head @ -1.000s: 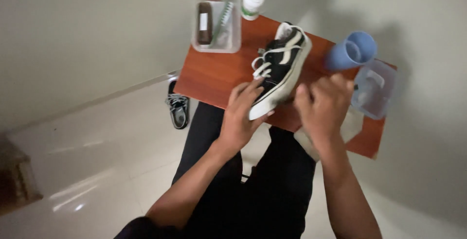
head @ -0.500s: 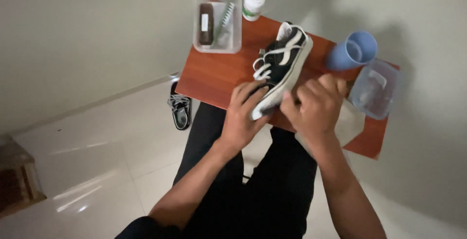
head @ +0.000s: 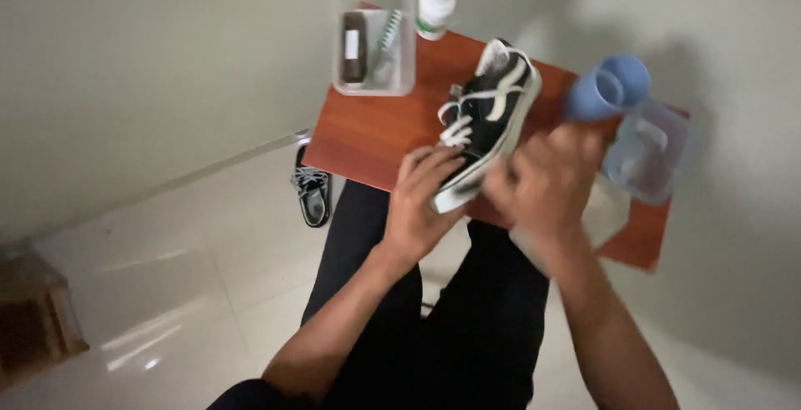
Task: The person scrubs a black and white sneaker with a brush and then wipes it with a cloth. The person repeats the scrubbing and wiping process on the same shoe.
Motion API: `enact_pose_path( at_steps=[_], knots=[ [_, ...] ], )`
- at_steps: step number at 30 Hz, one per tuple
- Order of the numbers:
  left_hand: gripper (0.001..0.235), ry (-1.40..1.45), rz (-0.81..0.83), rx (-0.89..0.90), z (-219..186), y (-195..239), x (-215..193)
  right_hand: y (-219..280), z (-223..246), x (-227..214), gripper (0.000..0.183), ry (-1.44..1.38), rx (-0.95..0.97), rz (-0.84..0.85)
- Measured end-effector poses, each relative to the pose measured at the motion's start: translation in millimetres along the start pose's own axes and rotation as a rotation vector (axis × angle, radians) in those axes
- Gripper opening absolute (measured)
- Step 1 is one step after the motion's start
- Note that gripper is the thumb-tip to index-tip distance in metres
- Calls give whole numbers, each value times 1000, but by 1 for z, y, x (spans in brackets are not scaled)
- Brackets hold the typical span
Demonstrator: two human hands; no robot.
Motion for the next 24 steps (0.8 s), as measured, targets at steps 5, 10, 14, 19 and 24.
enact_pose_path(
  at_steps=[5, 10, 14, 19, 24],
  knots=[
    [49, -23, -35, -6, -2, -4, -5, -5, -4, 6, 37, -28, 44, -5],
    [47, -47, -7, -5, -9, -5, -1, 7, -27, 11, 42, 10, 94, -51],
    [47, 4, 15, 19, -6, -4, 1, 5, -19, 9, 32, -15, 77, -10],
    [48, 9, -52, 27, -4, -2, -1, 0, -2, 2, 33, -39, 61, -15],
    [45, 37, -80, 26, 0, 3, 1, 26, -22, 19, 33, -31, 163, -71]
  ],
)
Point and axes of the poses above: each hand's wrist, its own y-axis away from the middle knuckle, its own x-axis out of the palm, z = x × y, the point moved 4 cm from there along -y, towards the middle knuckle, and after that the axes turned 8 degrees about z, right-handed, at the moved point
